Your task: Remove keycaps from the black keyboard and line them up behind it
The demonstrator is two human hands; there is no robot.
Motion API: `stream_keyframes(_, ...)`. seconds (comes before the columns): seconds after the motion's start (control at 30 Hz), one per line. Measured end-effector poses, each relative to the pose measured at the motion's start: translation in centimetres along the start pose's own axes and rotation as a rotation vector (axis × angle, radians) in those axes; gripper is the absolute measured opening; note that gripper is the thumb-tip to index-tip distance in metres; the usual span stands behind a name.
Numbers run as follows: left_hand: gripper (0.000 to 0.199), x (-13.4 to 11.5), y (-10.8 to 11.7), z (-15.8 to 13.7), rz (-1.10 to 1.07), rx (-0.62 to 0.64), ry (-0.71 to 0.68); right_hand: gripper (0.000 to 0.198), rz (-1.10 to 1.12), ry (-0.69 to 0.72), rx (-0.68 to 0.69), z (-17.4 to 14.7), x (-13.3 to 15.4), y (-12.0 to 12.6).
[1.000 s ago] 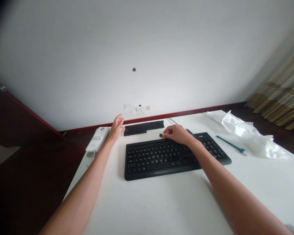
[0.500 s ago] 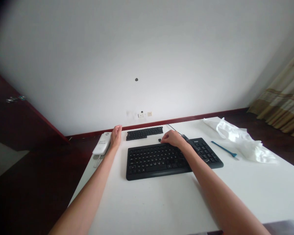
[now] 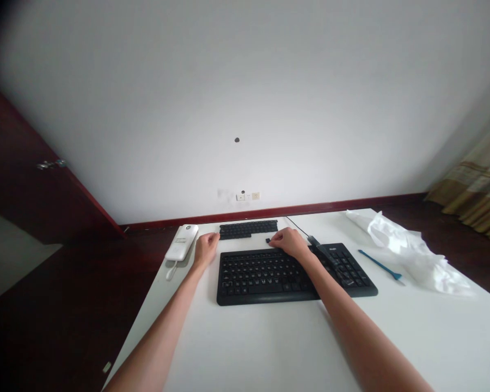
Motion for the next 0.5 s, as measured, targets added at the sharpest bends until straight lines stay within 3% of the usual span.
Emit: stream_keyframes(0.5, 0.042, 0.2, -0.4, 0.0, 0.036, 0.032, 0.026, 0.016, -0.087, 0.006, -0.020, 2.3, 3.6, -2.1)
Point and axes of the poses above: each hand's wrist, its own z-axis towards the middle knuckle, its own y-axis out of the back of the hand, x = y × z, the point moved 9 cm from there along z, towards the middle knuckle, and after that the axes turned 4 degrees about -z, right-handed, at the moved point
